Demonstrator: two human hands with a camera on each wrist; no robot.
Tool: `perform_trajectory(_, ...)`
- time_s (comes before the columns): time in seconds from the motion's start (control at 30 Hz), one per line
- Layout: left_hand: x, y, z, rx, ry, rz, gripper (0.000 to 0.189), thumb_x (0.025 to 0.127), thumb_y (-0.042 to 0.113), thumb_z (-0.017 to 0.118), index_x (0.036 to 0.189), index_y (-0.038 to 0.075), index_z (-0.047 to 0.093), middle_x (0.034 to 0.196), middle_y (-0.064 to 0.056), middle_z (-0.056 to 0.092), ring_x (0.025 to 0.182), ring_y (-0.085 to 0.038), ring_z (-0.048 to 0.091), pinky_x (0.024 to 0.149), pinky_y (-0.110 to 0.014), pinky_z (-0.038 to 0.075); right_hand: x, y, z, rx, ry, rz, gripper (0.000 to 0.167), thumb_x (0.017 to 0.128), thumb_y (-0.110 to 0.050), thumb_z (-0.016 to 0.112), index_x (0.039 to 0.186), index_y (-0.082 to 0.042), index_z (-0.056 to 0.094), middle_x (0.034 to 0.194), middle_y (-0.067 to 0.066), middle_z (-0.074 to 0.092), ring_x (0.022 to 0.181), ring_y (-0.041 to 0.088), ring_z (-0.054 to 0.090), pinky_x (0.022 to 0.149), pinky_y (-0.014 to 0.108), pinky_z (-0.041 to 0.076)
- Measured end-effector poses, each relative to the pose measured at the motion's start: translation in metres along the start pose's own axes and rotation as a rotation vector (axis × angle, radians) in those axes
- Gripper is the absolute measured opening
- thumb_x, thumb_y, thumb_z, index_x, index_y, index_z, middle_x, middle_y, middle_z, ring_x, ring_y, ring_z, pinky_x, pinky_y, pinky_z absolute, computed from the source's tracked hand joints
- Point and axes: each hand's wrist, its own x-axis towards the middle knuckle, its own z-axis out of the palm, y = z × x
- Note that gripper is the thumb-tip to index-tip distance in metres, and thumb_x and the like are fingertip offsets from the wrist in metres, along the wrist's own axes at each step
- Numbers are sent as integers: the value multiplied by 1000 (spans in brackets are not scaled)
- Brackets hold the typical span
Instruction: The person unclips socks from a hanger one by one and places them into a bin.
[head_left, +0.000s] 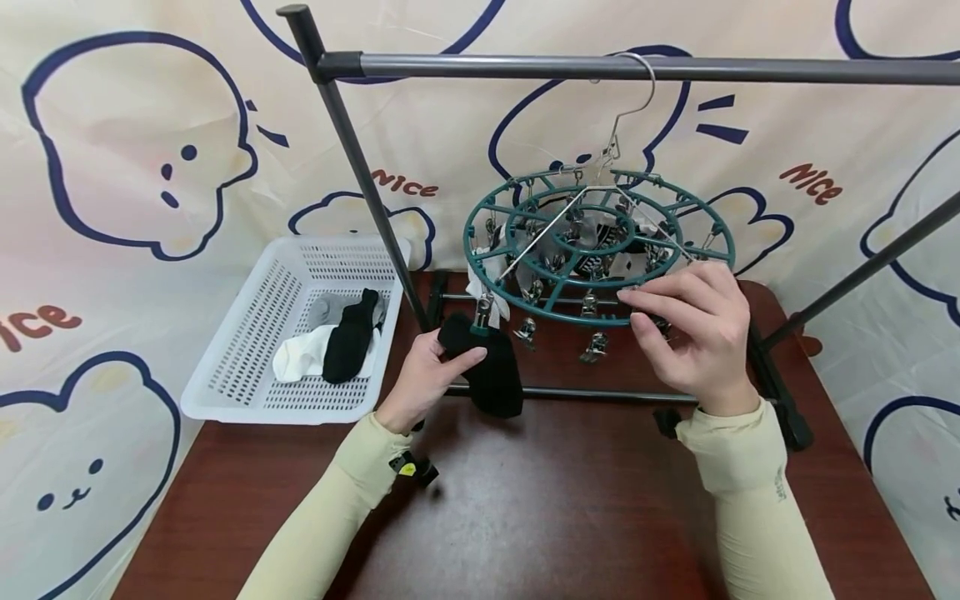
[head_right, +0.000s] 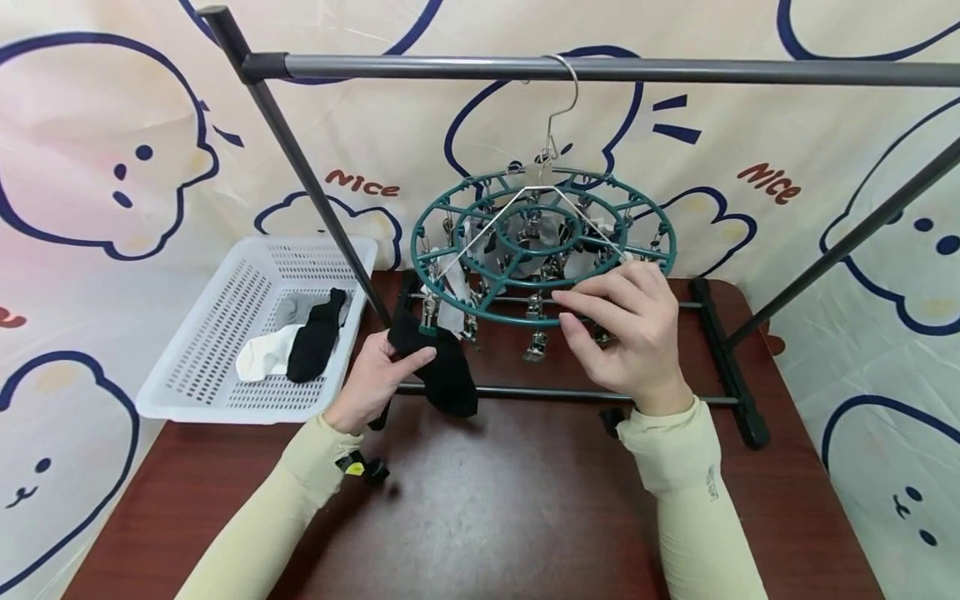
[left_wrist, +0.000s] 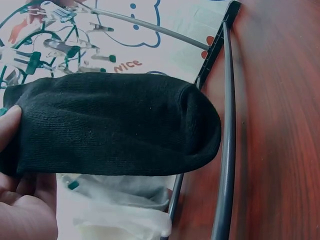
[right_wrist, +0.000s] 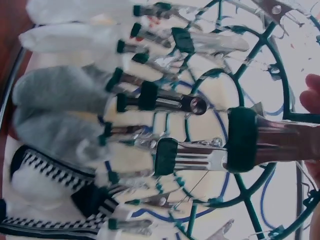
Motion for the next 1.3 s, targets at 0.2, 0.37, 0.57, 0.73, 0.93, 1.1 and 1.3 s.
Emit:
perform_trajectory(0.2,-1,-1,-3,-51,37,-14,13,98,14,73,102,2,71,93,0,74,87,-14,69,77,-29,57,5,-26,8,-49,102,-94,38,98,-41,66,96,-7,83,93,17,76,90,39,58,93,36,43)
perform_trajectory(0.37,-1,-3,-9,-78,71,-8,12,98,15,73,107,6,73,98,1,77,92,-14,72,78,-29,59,10,-53,26,-5,210,-260,29,98,-27,66,91,-2,80,87,17,71,89,35,58,82,39,48)
perform_trajectory(0.57,4,-6,-14,-113,112,-29,6,99,12,71,105,10,72,95,4,75,87,-9,70,74,-25,57,-3,-68,49,14,190,-511,26,96,-17,64,82,-1,78,72,11,69,72,28,60,64,40,46)
perform_trajectory(0.73,6,-6,-16,-113,126,-47,11,98,14,72,108,11,73,96,5,75,85,-7,67,72,-23,54,-23,-71,57,49,77,-581,23,94,-14,64,84,-1,80,74,9,75,68,25,67,62,37,54)
perform_trajectory(0.93,5,-5,-18,-113,101,-13,15,98,15,73,110,5,73,99,1,78,88,-12,74,73,-28,60,-52,-83,74,222,-323,-276,26,98,-13,63,116,1,75,97,8,74,83,19,69,75,33,59)
perform_trajectory(1.1,2,-8,-17,-127,81,-15,16,98,14,72,111,4,73,98,0,77,86,-11,73,74,-28,60,-65,-92,97,290,-531,56,49,102,-20,65,147,-4,56,137,10,63,124,20,63,101,35,53)
perform_trajectory(1.3,2,-11,-18,-110,76,-10,21,99,11,71,118,3,71,106,-1,77,97,-21,74,80,-31,61,-58,-87,123,248,-489,253,64,98,-14,68,156,-6,43,157,12,47,144,24,48,115,41,44)
